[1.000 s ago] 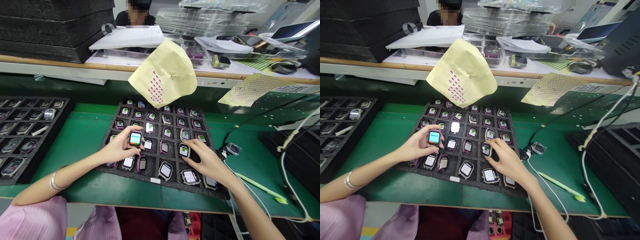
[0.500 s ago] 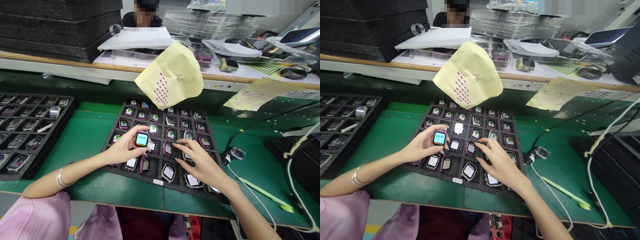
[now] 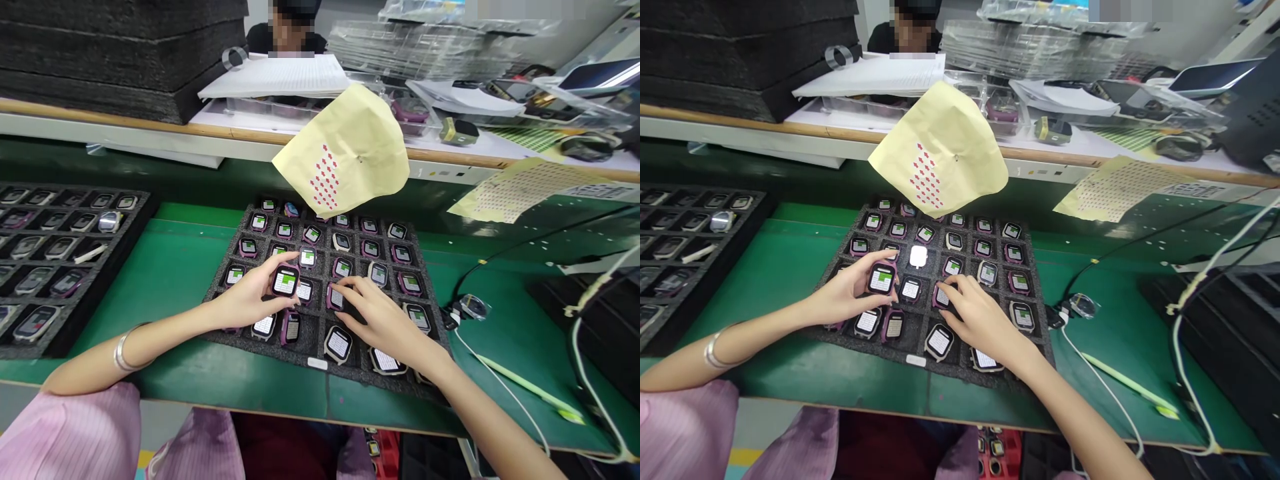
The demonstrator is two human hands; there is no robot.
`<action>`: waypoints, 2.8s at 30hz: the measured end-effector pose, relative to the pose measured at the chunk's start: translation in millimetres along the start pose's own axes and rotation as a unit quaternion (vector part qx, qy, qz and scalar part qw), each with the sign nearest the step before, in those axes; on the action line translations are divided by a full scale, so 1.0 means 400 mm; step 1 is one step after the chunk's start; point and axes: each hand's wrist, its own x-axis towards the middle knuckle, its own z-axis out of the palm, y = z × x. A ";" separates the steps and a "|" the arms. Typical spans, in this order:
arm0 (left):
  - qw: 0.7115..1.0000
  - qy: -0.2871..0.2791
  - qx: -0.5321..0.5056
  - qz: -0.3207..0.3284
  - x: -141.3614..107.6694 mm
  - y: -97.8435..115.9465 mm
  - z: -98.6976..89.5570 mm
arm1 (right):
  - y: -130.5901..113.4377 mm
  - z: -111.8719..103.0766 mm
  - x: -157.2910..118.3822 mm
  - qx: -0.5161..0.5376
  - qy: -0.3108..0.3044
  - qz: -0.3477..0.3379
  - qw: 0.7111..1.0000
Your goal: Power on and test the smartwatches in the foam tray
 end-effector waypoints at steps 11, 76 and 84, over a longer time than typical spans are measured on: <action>0.839 -0.073 0.536 0.059 0.028 -0.041 -0.079 | 0.019 0.018 0.040 -0.031 -0.012 0.039 0.999; 0.959 -0.005 -0.284 0.016 0.006 0.061 0.079 | -0.104 -0.038 -0.013 0.573 0.196 0.140 0.783; 0.965 -0.014 -0.261 0.000 -0.004 0.060 0.085 | -0.123 -0.045 -0.002 0.561 0.213 0.170 0.782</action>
